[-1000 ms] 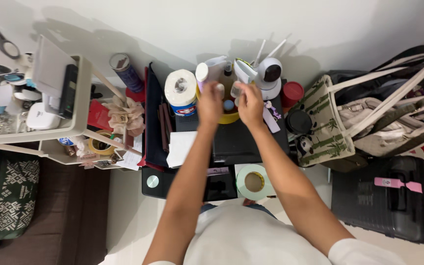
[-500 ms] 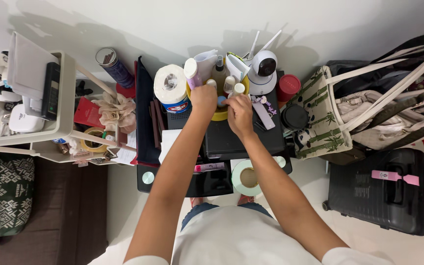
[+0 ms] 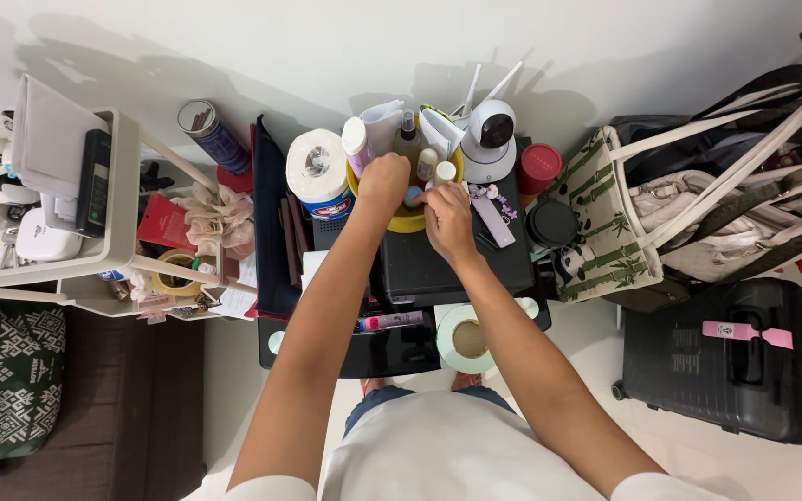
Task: The person organizes various items on a cluttered desk, including placing markers into a yellow container, folding a white paper, and arranging a roll of tape. They also briefly handle a small metallic object before returning to the desk.
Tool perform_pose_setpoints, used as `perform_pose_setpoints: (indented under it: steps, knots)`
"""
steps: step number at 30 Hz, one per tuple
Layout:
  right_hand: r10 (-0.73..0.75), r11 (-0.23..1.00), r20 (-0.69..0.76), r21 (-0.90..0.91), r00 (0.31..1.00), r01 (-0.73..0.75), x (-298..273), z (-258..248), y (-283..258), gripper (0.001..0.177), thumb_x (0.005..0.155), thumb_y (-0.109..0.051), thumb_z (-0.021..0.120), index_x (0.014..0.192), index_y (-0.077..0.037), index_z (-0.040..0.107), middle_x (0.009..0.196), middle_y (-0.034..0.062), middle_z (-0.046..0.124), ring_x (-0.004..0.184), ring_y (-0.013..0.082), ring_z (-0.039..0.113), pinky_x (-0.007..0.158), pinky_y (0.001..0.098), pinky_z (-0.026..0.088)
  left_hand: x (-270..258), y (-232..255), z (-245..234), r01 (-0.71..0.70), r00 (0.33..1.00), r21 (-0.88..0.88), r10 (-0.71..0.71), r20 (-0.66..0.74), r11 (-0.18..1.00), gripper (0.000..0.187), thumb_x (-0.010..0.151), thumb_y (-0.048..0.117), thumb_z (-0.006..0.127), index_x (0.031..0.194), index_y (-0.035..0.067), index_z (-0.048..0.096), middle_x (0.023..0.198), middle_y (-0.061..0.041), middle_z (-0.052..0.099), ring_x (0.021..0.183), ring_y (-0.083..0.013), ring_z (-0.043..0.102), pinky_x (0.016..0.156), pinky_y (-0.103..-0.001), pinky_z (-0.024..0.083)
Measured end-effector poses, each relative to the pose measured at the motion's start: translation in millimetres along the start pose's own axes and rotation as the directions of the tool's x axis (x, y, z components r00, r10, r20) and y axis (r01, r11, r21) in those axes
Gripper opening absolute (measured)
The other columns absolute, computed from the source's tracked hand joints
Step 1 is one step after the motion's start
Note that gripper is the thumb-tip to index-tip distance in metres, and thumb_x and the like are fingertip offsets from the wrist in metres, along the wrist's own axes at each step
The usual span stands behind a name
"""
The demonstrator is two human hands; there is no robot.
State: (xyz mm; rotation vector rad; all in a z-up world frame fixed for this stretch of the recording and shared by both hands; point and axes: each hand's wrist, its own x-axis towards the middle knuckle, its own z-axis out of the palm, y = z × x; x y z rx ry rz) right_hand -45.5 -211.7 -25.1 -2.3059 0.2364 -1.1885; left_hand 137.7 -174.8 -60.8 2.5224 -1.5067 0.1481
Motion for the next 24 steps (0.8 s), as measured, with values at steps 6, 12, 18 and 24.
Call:
perform_pose_setpoints:
  steps: [6,12,18,24]
  knots:
    - [-0.012,1.0,-0.005,-0.014,1.0,0.012,-2.0,0.4,-1.2,0.018,0.086,0.009,0.06,0.092,-0.005,0.07,0.09,0.0086,0.066,0.094,0.0321,0.061,0.1,0.0464,0.045,16.0,-0.1,-9.4,0.032,0.999,-0.207,-0.031,0.012,0.978,0.01,0.077,0.009,0.073,0.084,0.002,0.074,0.091,-0.021,0.073,0.088,-0.0404,0.072,0.074,-0.049,0.059]
    - [0.012,0.994,0.087,-0.113,0.996,-0.002,3.3,-2.9,-0.8,0.014,0.084,0.004,0.062,0.09,-0.006,0.071,0.087,0.0115,0.066,0.095,0.0347,0.061,0.096,0.0455,0.045,26.8,5.7,-11.0,0.009,0.995,-0.185,0.009,0.097,0.983,0.009,0.077,0.01,0.073,0.084,0.006,0.077,0.089,-0.021,0.074,0.086,-0.0398,0.073,0.074,-0.05,0.058]
    - [0.445,0.821,0.604,-0.57,0.661,-0.031,29.3,18.3,17.7,0.023,0.094,-0.022,0.059,0.093,-0.01,0.079,0.098,0.013,0.076,0.098,0.0305,0.069,0.103,0.0401,0.045,0.6,-15.8,-31.6,0.077,0.997,-0.142,-0.075,0.022,0.987,0.009,0.082,0.01,0.07,0.079,0.005,0.076,0.081,-0.019,0.074,0.079,-0.036,0.073,0.071,-0.046,0.059]
    - [0.609,0.78,0.703,-0.615,0.367,-0.116,62.7,48.0,29.1,0.039,0.088,-0.035,0.057,0.108,-0.008,0.077,0.116,0.0157,0.072,0.112,0.0324,0.068,0.094,0.0455,0.053,-24.4,0.3,-15.2,0.088,0.994,0.184,-0.075,-0.073,0.979,0.008,0.083,0.012,0.065,0.079,0.014,0.072,0.072,-0.009,0.075,0.069,-0.0277,0.076,0.07,-0.044,0.057]
